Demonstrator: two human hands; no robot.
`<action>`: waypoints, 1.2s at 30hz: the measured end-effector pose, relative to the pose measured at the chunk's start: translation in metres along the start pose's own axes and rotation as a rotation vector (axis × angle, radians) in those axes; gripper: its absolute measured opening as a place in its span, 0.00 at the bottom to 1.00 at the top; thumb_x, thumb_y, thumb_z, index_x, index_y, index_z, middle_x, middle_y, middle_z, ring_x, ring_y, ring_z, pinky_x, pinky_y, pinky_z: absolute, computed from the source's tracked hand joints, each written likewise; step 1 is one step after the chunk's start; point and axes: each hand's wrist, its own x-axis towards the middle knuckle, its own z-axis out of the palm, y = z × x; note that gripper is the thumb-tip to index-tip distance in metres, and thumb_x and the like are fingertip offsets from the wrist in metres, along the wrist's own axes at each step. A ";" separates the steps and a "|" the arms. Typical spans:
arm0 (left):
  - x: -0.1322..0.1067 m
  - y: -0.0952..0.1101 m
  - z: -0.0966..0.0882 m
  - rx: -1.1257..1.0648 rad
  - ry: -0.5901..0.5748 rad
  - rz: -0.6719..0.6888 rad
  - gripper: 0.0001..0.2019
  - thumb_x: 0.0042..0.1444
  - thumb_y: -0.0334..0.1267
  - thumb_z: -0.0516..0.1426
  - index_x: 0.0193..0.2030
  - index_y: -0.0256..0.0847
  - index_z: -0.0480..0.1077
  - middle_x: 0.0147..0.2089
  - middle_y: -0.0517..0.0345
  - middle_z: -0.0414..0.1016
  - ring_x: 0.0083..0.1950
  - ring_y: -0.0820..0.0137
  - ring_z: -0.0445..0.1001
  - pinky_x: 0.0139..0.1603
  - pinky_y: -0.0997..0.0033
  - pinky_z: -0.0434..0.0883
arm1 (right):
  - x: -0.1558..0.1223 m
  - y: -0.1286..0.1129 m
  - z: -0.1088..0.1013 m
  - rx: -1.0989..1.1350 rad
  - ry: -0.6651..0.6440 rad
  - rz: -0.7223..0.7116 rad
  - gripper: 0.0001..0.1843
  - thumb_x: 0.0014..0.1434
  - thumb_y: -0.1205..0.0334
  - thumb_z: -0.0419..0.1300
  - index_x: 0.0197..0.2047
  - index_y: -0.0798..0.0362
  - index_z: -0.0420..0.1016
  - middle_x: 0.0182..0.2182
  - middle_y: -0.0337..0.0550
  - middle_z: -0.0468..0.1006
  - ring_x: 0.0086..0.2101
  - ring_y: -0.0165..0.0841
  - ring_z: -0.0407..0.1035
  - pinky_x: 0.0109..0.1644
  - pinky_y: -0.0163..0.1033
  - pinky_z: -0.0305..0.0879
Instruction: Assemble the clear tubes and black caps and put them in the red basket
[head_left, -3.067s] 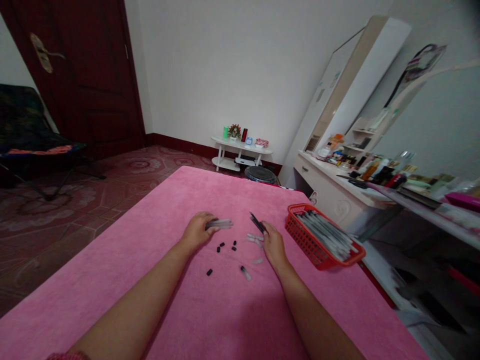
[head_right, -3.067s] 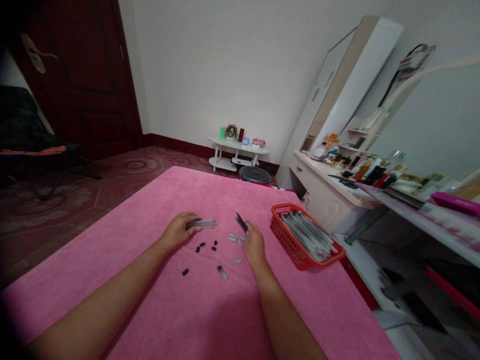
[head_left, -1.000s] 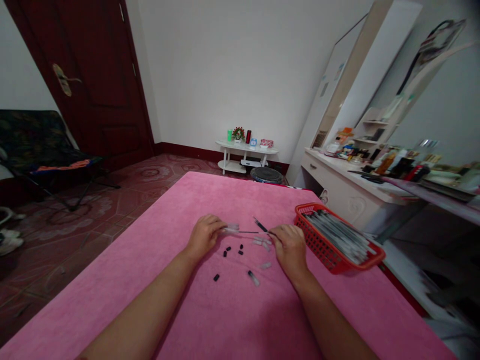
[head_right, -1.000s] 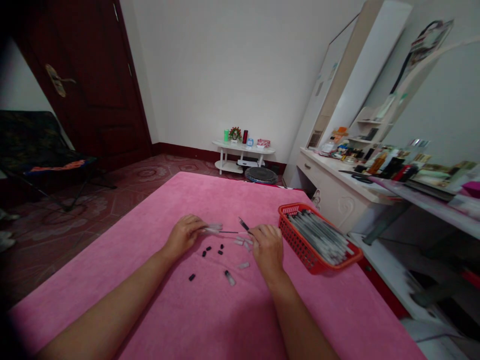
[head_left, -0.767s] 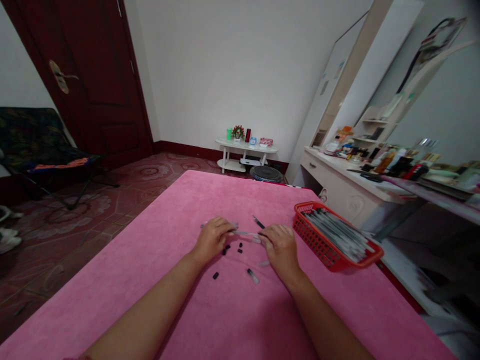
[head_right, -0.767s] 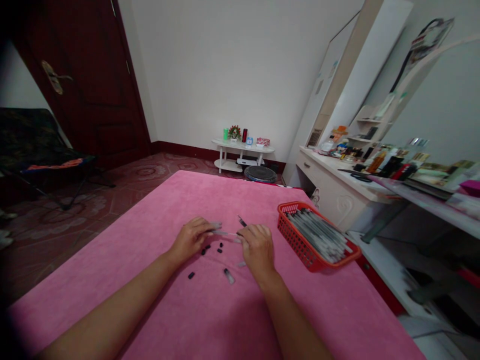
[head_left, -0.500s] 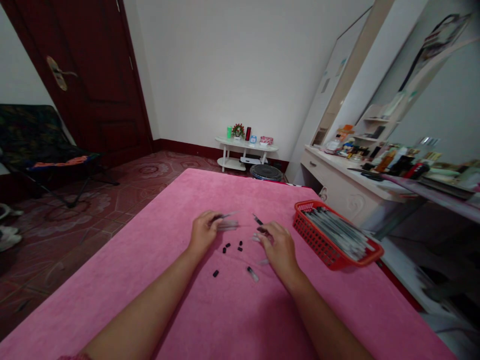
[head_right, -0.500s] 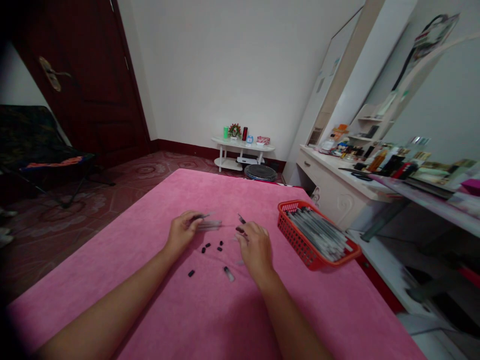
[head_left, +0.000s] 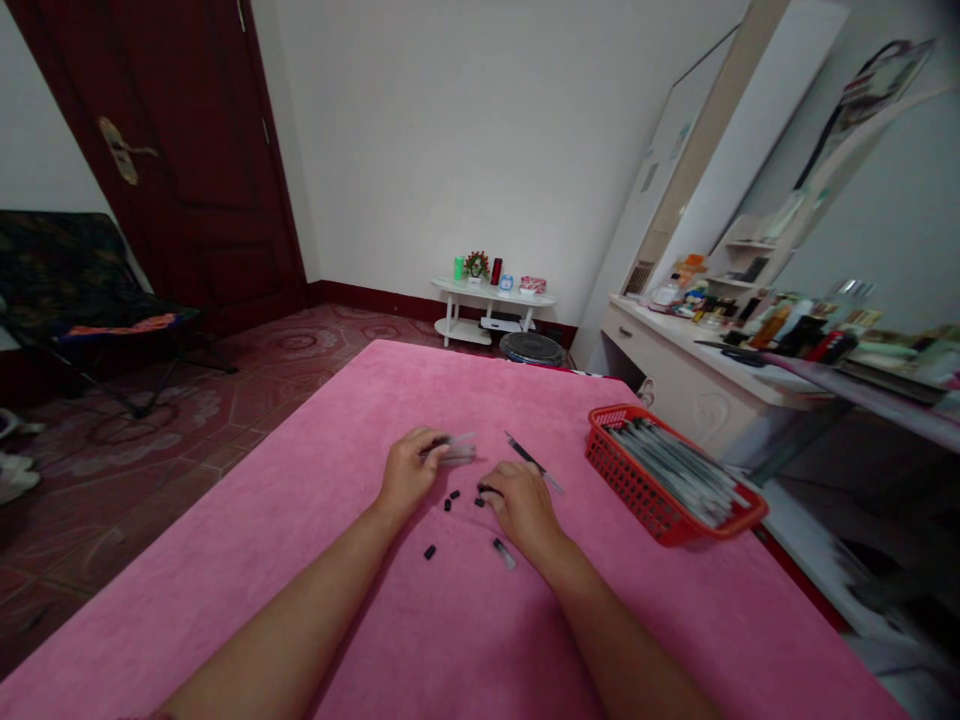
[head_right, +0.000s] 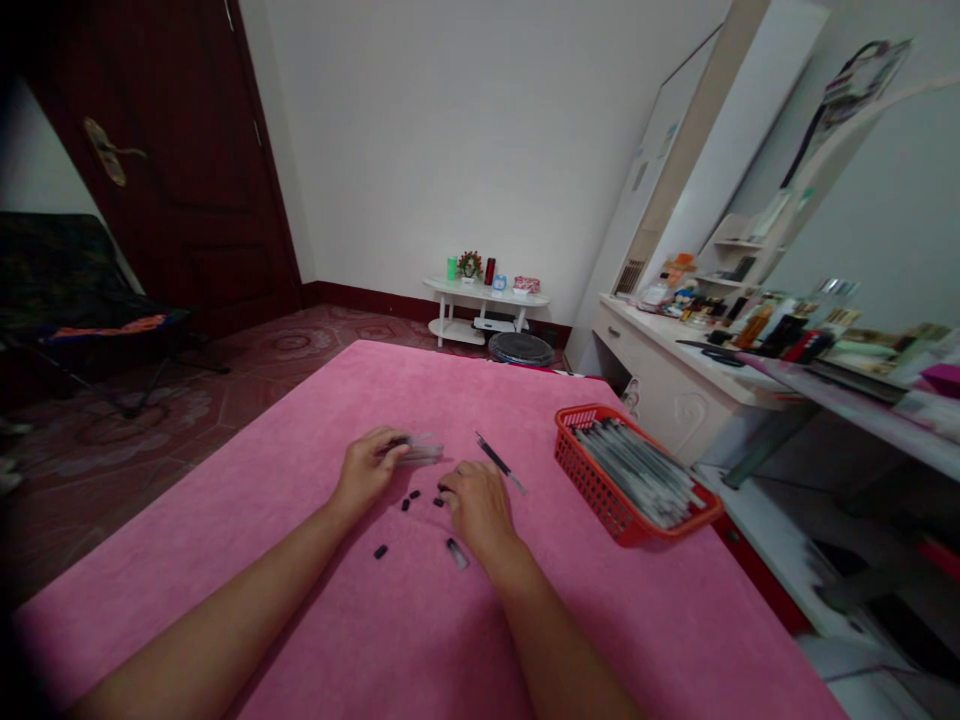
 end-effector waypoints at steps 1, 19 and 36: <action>0.000 0.002 -0.001 0.029 -0.027 0.031 0.08 0.56 0.36 0.55 0.36 0.39 0.75 0.35 0.53 0.75 0.39 0.67 0.72 0.42 0.67 0.69 | 0.000 0.000 0.000 0.067 0.033 0.037 0.06 0.52 0.68 0.60 0.31 0.49 0.78 0.31 0.42 0.77 0.35 0.34 0.71 0.43 0.40 0.62; -0.003 0.013 0.001 0.049 -0.313 0.180 0.11 0.58 0.35 0.55 0.45 0.44 0.75 0.46 0.52 0.77 0.45 0.67 0.73 0.47 0.64 0.69 | -0.002 0.005 -0.011 1.007 0.065 0.787 0.10 0.45 0.59 0.62 0.27 0.54 0.65 0.19 0.39 0.76 0.19 0.32 0.72 0.23 0.35 0.70; -0.005 0.013 0.000 0.044 -0.324 0.208 0.10 0.58 0.38 0.55 0.45 0.43 0.75 0.47 0.50 0.77 0.45 0.65 0.73 0.47 0.62 0.69 | -0.006 0.008 -0.013 1.012 0.167 0.629 0.12 0.45 0.56 0.64 0.27 0.57 0.73 0.17 0.37 0.72 0.17 0.27 0.66 0.20 0.31 0.65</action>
